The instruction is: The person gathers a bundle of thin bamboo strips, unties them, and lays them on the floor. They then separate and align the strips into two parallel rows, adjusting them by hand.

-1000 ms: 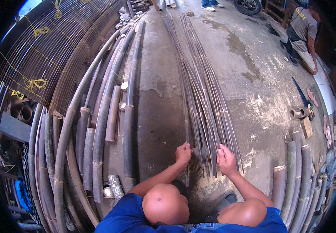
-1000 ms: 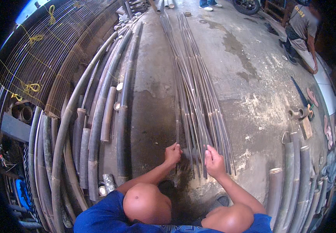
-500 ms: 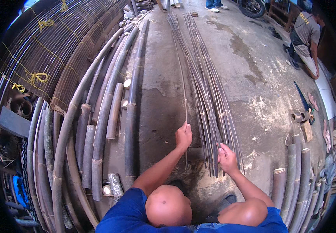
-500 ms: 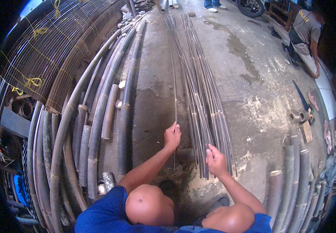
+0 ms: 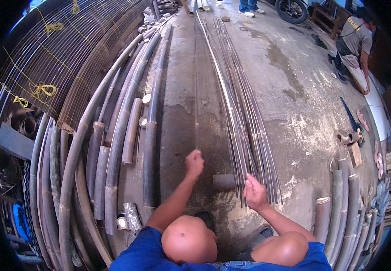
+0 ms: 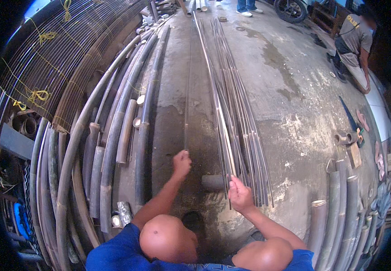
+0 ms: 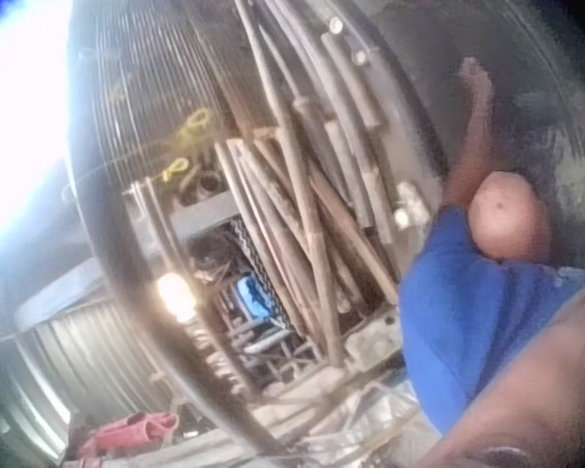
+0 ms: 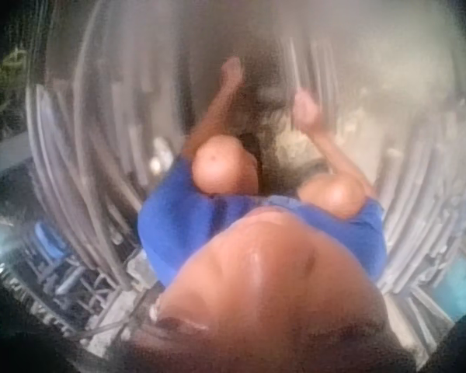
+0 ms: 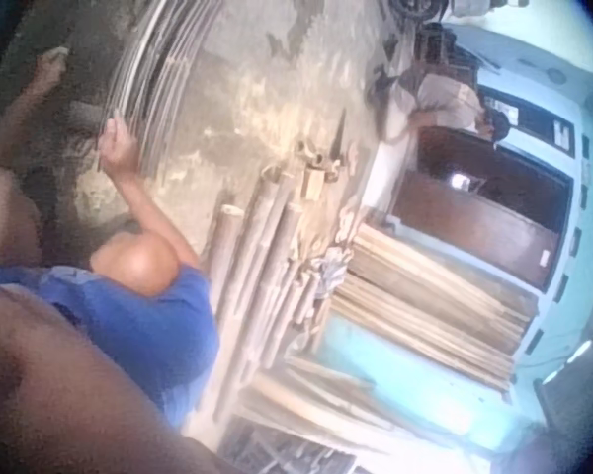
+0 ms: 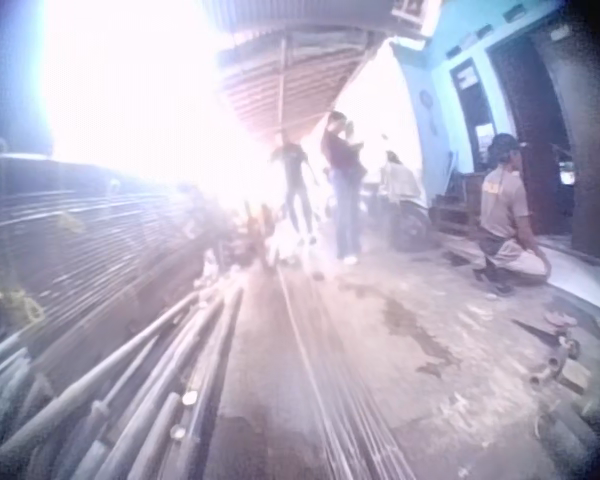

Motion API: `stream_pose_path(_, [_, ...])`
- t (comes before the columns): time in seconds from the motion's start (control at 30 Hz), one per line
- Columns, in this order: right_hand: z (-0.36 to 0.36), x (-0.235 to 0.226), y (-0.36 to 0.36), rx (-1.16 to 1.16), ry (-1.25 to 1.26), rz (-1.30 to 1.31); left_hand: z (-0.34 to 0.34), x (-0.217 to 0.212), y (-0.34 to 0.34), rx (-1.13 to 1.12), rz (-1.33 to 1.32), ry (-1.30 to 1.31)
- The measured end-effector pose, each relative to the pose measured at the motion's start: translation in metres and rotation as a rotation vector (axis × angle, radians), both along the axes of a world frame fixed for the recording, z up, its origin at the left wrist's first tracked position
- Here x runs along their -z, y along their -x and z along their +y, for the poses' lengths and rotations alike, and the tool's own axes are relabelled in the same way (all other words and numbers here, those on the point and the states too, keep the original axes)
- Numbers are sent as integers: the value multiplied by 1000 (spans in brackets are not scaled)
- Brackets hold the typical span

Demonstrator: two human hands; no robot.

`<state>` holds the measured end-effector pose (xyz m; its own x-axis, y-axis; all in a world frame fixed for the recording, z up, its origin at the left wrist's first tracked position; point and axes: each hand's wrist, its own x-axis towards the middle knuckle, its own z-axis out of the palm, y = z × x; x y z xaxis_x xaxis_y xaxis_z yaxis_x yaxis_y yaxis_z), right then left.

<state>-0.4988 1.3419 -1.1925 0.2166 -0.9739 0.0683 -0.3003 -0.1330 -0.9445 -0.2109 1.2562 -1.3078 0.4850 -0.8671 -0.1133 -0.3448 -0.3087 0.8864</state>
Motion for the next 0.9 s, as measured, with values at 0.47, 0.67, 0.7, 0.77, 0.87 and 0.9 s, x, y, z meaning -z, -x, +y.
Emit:
stream_pose_path(0.47, [15, 22, -30, -108, 29, -60, 101, 15, -146, -205, -1029, -176])
stream_pose_path(0.67, [20, 57, -32, -116, -170, 65, 139, 5, -197, -263, -588, -657])
stream_pose_path(0.7, [19, 61, -29, -123, -172, 95, 138, 6, -199, -272, -558, -651])
stream_pose_path(0.77, [17, 62, -32, -125, -215, 74, 137, 5, -208, -276, -502, -646])
stream_pose_path(0.87, [17, 69, -34, -178, -240, 60, 145, 5, -232, -280, -542, -626])
stream_pose_path(0.9, [21, 71, -32, -179, -265, 64, 143, 2, -231, -292, -562, -646])
